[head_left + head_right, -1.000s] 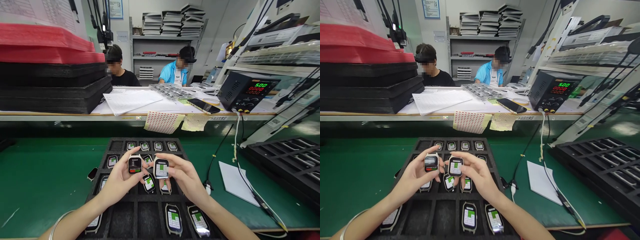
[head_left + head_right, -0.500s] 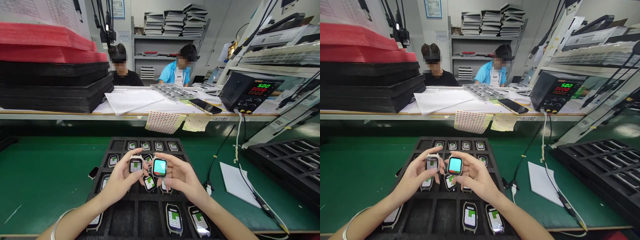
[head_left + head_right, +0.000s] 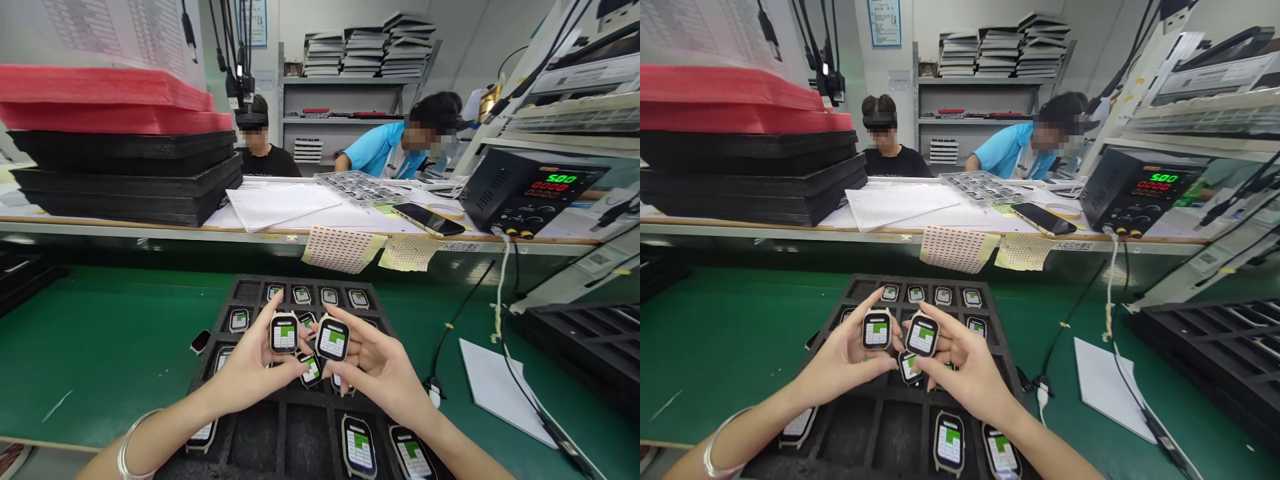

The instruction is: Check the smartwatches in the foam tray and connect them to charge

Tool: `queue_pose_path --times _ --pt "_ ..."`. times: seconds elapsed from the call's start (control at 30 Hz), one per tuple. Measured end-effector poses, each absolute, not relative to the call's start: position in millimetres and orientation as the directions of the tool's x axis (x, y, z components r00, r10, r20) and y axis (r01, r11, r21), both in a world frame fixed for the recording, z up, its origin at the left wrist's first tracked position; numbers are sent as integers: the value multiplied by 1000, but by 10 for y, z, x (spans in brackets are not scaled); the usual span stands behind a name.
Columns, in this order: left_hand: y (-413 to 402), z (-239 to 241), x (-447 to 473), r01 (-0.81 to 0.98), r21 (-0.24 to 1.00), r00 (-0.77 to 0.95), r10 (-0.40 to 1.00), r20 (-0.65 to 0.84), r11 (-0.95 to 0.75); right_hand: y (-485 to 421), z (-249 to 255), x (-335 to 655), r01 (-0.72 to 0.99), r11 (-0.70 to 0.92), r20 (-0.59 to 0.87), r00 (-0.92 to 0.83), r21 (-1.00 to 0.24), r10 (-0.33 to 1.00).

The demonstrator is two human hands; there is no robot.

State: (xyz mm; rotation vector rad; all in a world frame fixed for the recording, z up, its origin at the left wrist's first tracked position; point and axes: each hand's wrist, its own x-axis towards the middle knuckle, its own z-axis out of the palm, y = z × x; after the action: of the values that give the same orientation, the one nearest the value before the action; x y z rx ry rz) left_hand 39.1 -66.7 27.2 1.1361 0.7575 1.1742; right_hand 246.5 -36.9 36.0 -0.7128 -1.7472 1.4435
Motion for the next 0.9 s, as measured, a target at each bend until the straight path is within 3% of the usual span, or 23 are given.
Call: queue_pose_path --times 0.1,0.2,0.3,0.4,0.57,0.77,0.9 --pt "-803 272 274 -172 985 303 949 80 -29 -479 361 2513 225 371 190 -563 -901 804" --pt "-999 244 102 225 964 369 928 53 -144 -617 354 2543 451 582 156 -685 -676 712" --pt "-1153 167 -36 566 743 477 877 58 -357 -704 325 2509 435 753 71 -843 -494 533" --pt "-1203 84 -118 692 521 533 840 97 -499 -720 277 2449 416 828 8 -892 -375 452" --pt "-1248 229 -335 720 440 556 826 95 -536 -666 202 2463 395 896 98 -902 -203 420" --pt "-1389 518 -634 907 183 396 915 -72 -379 -548 114 2556 380 900 285 -857 -216 430" --pt "-1323 478 -653 905 27 423 897 -127 -424 -513 153 2459 364 882 314 -836 -299 451"
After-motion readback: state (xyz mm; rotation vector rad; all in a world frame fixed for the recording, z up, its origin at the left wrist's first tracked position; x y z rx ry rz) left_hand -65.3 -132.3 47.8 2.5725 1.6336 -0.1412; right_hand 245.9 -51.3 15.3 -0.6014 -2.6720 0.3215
